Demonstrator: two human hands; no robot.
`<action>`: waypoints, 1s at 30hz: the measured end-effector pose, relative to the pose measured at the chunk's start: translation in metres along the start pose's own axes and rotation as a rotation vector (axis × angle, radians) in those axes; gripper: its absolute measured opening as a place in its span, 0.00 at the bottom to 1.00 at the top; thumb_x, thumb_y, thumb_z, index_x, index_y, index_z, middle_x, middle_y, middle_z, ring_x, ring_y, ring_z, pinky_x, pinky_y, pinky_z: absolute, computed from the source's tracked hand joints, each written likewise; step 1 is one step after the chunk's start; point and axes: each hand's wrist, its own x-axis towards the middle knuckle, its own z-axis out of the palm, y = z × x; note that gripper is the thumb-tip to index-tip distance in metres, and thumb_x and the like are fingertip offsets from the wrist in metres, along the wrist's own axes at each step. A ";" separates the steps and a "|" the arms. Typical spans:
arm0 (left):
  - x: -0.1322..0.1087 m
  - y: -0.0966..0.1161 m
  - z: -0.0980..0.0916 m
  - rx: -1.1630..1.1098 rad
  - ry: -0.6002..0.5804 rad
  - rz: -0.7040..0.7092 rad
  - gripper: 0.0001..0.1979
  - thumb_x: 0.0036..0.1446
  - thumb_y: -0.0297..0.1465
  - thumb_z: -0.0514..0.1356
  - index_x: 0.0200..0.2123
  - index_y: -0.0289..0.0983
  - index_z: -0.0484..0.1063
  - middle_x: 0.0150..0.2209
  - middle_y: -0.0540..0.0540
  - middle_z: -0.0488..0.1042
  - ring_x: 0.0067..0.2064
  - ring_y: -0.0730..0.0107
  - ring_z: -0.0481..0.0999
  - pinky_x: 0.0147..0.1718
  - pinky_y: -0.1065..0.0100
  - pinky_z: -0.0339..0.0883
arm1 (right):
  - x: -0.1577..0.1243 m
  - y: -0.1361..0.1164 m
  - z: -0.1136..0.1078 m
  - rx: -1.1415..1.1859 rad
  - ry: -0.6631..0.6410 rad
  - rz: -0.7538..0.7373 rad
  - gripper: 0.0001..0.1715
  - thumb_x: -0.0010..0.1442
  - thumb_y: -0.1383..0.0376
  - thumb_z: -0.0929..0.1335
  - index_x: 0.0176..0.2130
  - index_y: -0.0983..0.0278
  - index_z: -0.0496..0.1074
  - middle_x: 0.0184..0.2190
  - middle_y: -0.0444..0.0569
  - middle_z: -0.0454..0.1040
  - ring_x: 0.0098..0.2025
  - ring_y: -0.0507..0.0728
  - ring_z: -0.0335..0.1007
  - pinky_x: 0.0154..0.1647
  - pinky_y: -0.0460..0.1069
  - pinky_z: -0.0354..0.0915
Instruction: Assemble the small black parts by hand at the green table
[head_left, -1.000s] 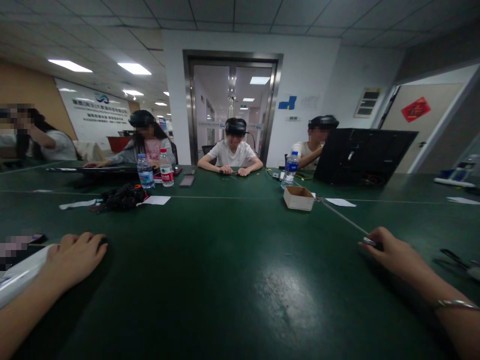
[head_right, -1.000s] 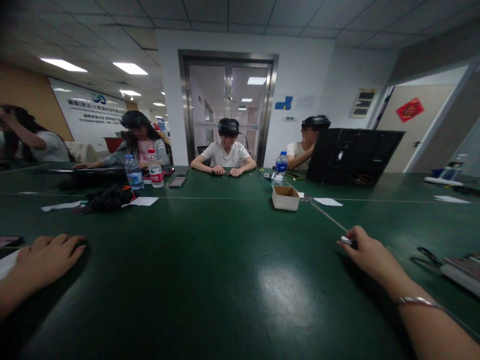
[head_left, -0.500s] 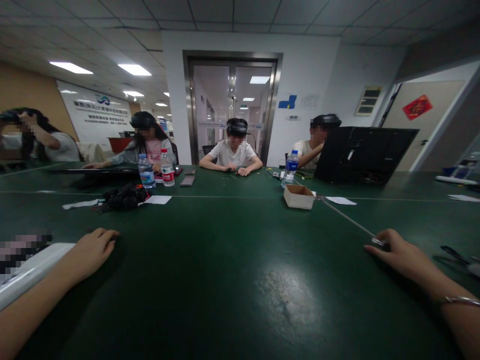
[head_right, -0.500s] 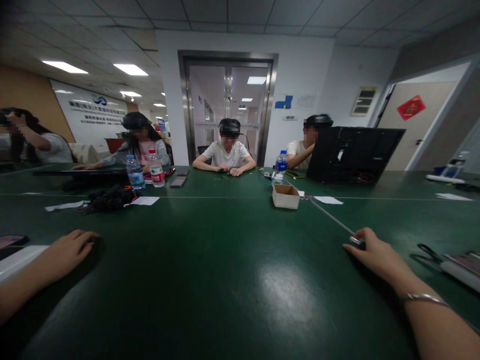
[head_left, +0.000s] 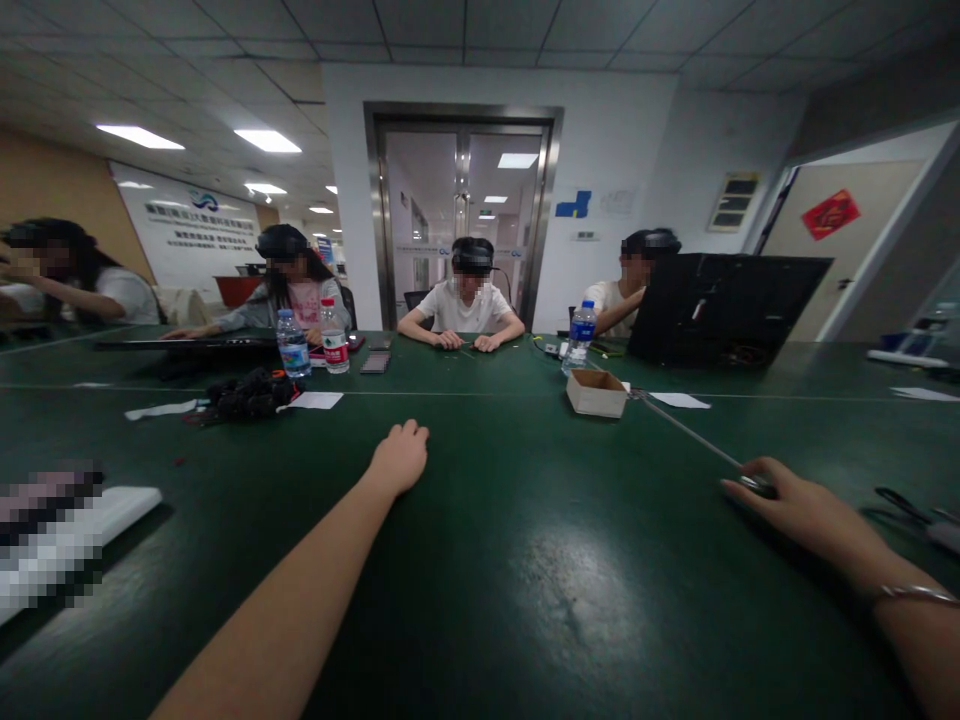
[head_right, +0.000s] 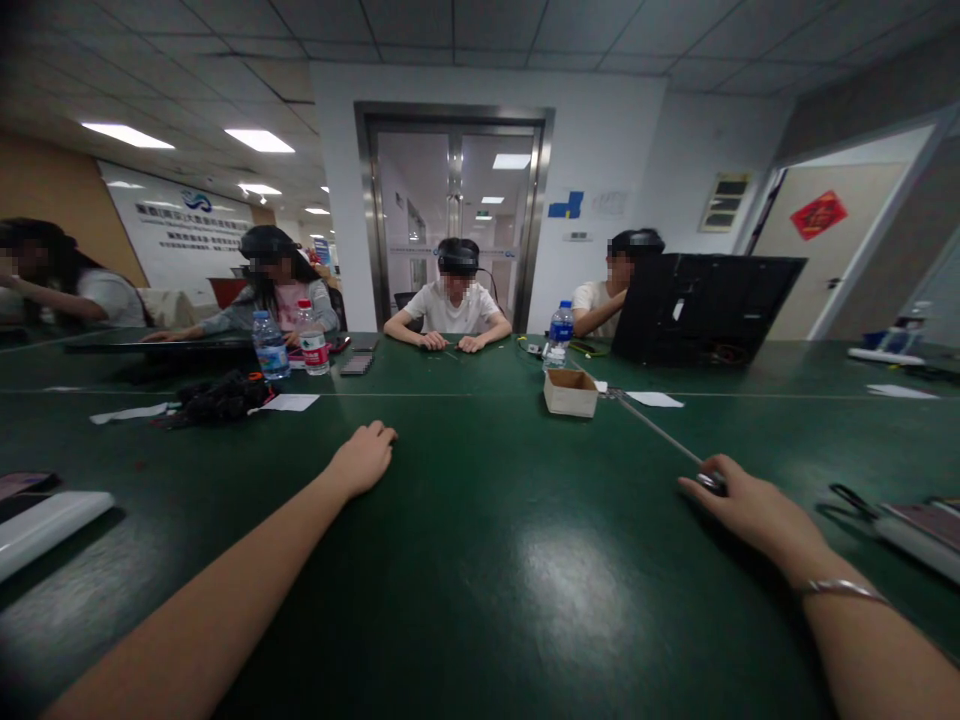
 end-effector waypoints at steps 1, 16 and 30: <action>0.003 0.017 0.001 -0.042 -0.004 0.046 0.20 0.59 0.32 0.46 0.52 0.35 0.65 0.53 0.37 0.65 0.51 0.57 0.67 0.45 0.60 0.64 | 0.001 0.002 0.002 0.016 0.016 -0.009 0.21 0.54 0.51 0.61 0.43 0.61 0.62 0.42 0.62 0.73 0.40 0.65 0.71 0.40 0.55 0.65; 0.001 0.055 0.007 -0.395 0.009 0.135 0.16 0.61 0.35 0.47 0.47 0.42 0.70 0.50 0.45 0.67 0.51 0.65 0.68 0.50 0.64 0.63 | 0.011 0.013 0.003 -0.075 -0.001 -0.037 0.26 0.58 0.51 0.57 0.45 0.61 0.70 0.45 0.63 0.73 0.43 0.67 0.71 0.39 0.57 0.64; 0.000 0.059 0.005 -0.373 0.008 0.147 0.16 0.61 0.34 0.47 0.48 0.42 0.69 0.50 0.45 0.67 0.51 0.64 0.68 0.49 0.63 0.64 | 0.006 0.007 0.009 -0.227 0.075 -0.077 0.23 0.57 0.49 0.57 0.39 0.61 0.68 0.41 0.62 0.70 0.42 0.68 0.67 0.37 0.58 0.63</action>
